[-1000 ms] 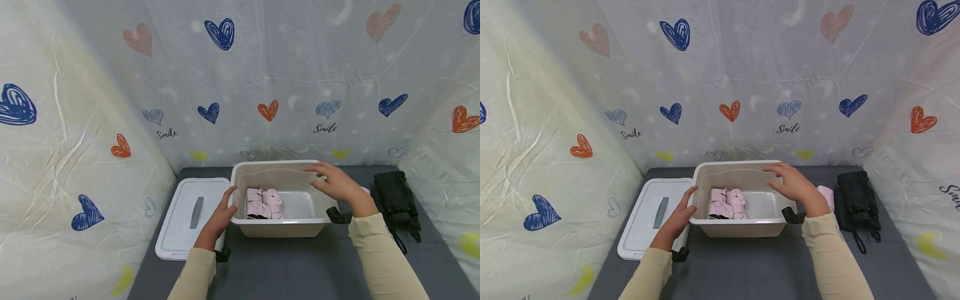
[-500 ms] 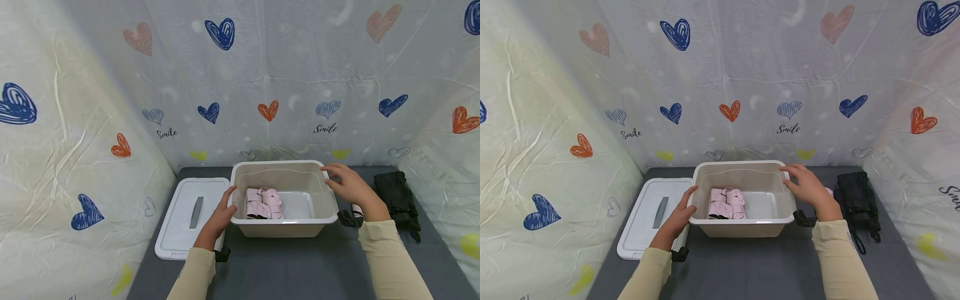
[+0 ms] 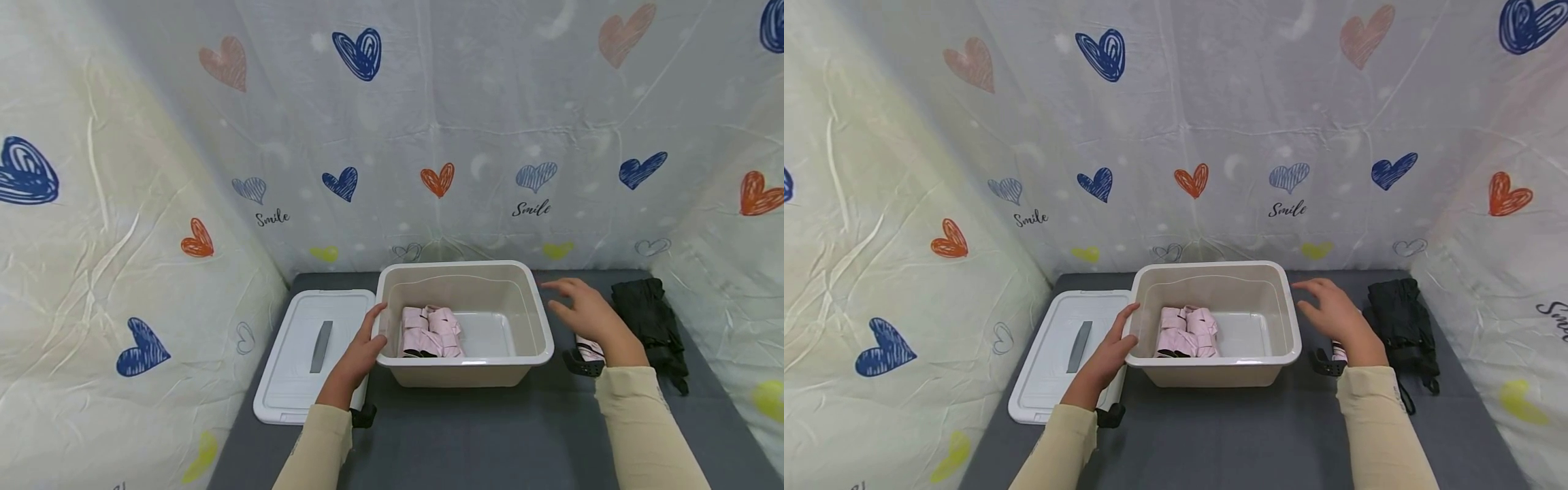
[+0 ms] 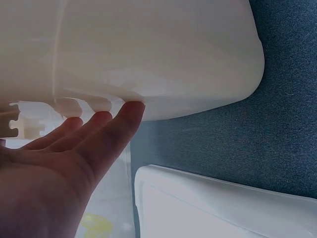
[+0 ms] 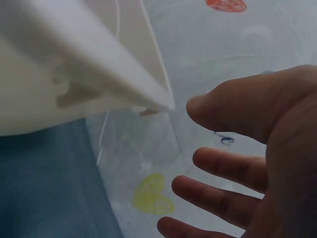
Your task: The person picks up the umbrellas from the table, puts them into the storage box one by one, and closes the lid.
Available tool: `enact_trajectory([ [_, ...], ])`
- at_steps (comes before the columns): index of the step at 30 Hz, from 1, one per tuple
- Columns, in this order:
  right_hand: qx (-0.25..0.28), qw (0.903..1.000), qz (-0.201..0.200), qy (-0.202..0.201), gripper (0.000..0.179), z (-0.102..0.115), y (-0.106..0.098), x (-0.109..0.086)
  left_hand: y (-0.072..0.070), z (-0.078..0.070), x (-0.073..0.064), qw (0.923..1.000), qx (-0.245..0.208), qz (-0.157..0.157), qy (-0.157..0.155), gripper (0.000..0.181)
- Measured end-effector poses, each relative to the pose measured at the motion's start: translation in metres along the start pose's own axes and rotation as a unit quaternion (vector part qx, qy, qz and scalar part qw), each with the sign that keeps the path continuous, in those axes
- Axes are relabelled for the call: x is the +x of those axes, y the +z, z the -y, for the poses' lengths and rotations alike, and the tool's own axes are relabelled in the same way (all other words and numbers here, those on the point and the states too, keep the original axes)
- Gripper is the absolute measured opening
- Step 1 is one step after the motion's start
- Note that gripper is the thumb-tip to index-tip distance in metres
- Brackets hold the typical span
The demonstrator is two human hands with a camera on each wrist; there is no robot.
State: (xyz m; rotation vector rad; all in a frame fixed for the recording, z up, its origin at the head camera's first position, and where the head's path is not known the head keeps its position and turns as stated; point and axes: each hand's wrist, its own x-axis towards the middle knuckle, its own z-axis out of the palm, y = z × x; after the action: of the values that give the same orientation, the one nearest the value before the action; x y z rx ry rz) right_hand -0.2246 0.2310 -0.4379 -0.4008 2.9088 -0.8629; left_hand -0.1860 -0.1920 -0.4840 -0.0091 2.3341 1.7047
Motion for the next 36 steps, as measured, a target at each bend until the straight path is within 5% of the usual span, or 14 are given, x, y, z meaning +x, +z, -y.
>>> enact_trajectory([
  [6,-0.012,0.9998,0.005,0.015,0.048,-0.011,0.008,-0.002,0.001,0.015,0.008,0.9999,0.0,-0.016,0.003,0.069],
  [36,-0.032,0.9931,0.0,0.113,0.053,-0.069,0.043,-0.003,0.002,0.016,0.006,0.9997,-0.009,-0.02,0.001,0.068],
])
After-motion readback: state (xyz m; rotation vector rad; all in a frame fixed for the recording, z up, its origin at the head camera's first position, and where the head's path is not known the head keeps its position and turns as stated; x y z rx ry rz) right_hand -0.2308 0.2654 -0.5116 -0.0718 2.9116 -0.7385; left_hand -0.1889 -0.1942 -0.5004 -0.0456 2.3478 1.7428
